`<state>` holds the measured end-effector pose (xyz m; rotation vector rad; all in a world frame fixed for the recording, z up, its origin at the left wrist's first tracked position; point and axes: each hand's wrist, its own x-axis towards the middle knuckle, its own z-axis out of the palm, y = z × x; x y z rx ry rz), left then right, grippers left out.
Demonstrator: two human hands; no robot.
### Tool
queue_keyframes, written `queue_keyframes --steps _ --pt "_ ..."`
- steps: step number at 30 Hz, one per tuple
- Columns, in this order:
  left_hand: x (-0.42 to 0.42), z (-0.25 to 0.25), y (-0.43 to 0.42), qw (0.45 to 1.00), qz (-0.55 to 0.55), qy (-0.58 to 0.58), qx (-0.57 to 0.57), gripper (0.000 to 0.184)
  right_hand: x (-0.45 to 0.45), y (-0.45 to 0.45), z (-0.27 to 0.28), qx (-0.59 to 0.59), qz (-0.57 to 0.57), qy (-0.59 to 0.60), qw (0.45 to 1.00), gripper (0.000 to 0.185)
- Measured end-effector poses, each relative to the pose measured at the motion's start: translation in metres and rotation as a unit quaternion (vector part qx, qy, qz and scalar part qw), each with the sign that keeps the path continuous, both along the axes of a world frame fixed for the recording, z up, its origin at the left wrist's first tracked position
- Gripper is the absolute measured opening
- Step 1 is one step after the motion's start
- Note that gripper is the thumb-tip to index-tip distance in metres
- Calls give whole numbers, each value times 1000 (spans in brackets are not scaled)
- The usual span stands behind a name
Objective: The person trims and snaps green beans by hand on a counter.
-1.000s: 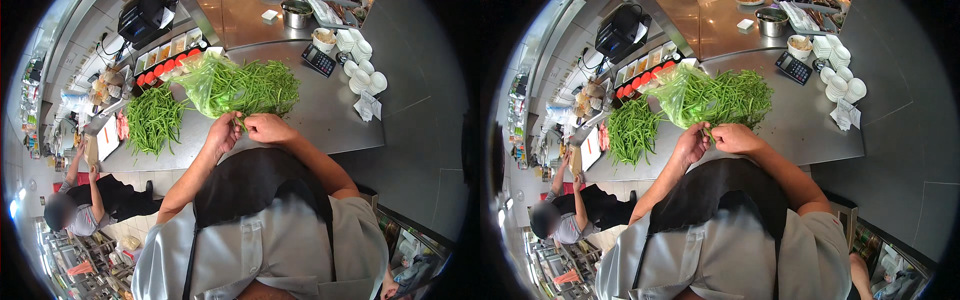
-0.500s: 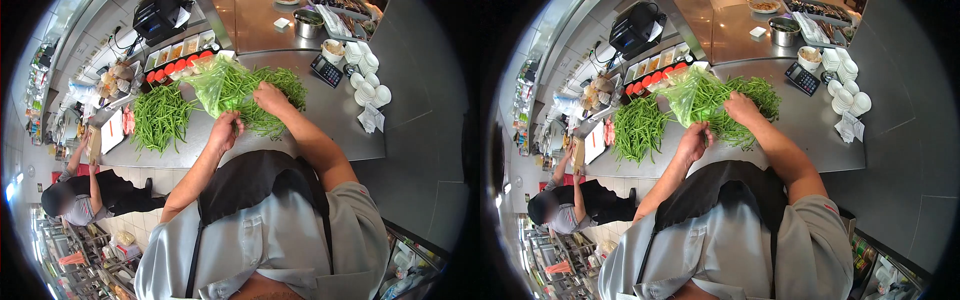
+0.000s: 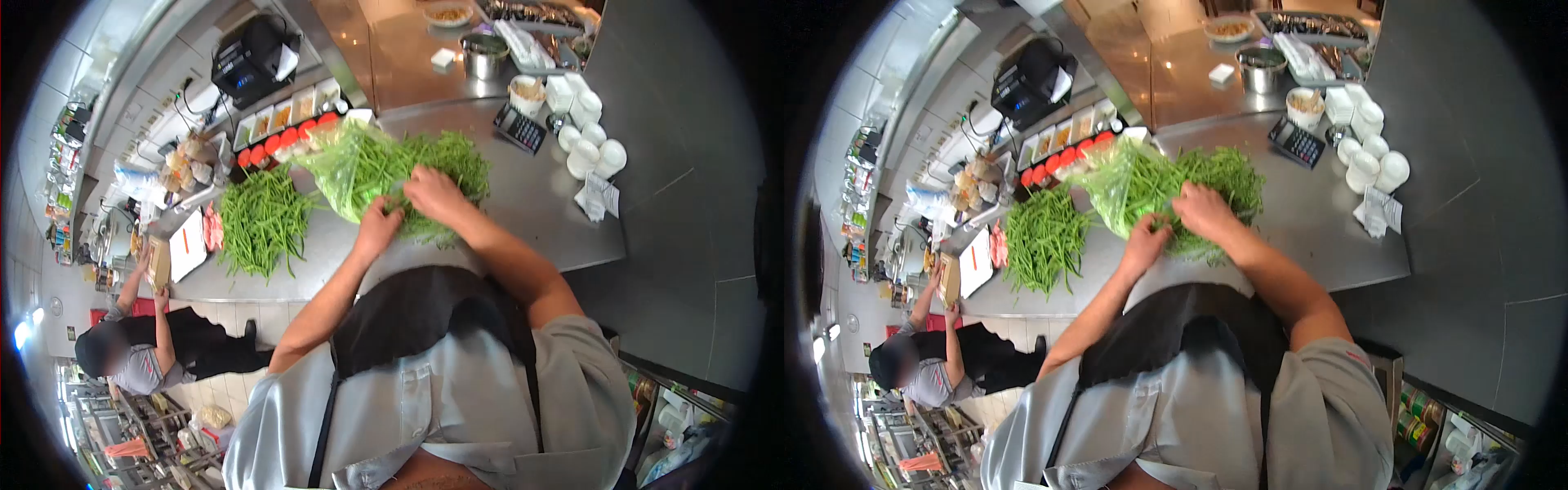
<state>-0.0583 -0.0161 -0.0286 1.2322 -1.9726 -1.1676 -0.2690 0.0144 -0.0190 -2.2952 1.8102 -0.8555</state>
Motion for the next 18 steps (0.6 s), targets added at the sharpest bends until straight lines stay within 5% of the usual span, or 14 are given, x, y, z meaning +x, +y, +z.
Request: queue_keyframes --steps 3,12,18 --pt "-4 23 15 991 -32 -121 -51 28 5 20 8 -73 39 -31 996 10" --pt "8 44 33 981 -61 -131 -131 23 -6 56 18 33 13 -200 979 7" --pt "14 43 36 975 -98 -142 -139 23 9 75 37 95 -14 -192 977 9"
